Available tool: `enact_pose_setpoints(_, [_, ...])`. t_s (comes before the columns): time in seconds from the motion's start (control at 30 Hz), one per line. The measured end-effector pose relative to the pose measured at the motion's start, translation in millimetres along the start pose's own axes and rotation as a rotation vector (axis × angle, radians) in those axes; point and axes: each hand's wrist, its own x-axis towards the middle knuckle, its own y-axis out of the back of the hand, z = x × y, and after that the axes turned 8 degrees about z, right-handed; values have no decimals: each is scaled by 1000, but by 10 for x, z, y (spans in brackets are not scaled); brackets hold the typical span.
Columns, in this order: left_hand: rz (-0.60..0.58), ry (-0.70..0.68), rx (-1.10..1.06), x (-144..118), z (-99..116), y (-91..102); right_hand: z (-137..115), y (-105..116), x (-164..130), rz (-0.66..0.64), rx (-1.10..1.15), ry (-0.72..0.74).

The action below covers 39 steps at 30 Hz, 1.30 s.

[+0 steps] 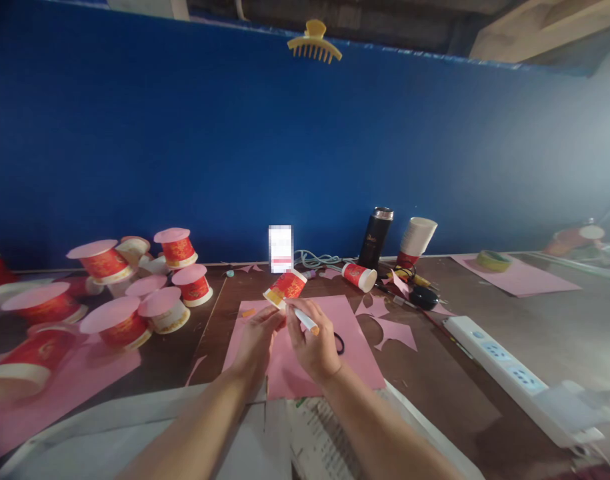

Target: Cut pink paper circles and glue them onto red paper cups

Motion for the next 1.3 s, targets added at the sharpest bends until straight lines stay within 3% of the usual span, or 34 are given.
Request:
enact_pose_setpoints(0.73, [-69,-17,21,-5,4,9,-52,-30,-7,33,-73,25])
enact_pose_setpoints(0.93, [-57,23,-106,7,-10,-10,-31,-25,-22,-10,12,14])
enact_pose_setpoints(1.03, [-32,101,-292,32,-6,-24,-34,-9,-12,21,132,-102])
enact_pose_setpoints(1.2, [44,258,-427,45,36,-40,95,-31,80,240,353,-487])
enact_pose_setpoints(1.3, [62,358,-488,20,83,-49,241,-59,133,299,448,-722])
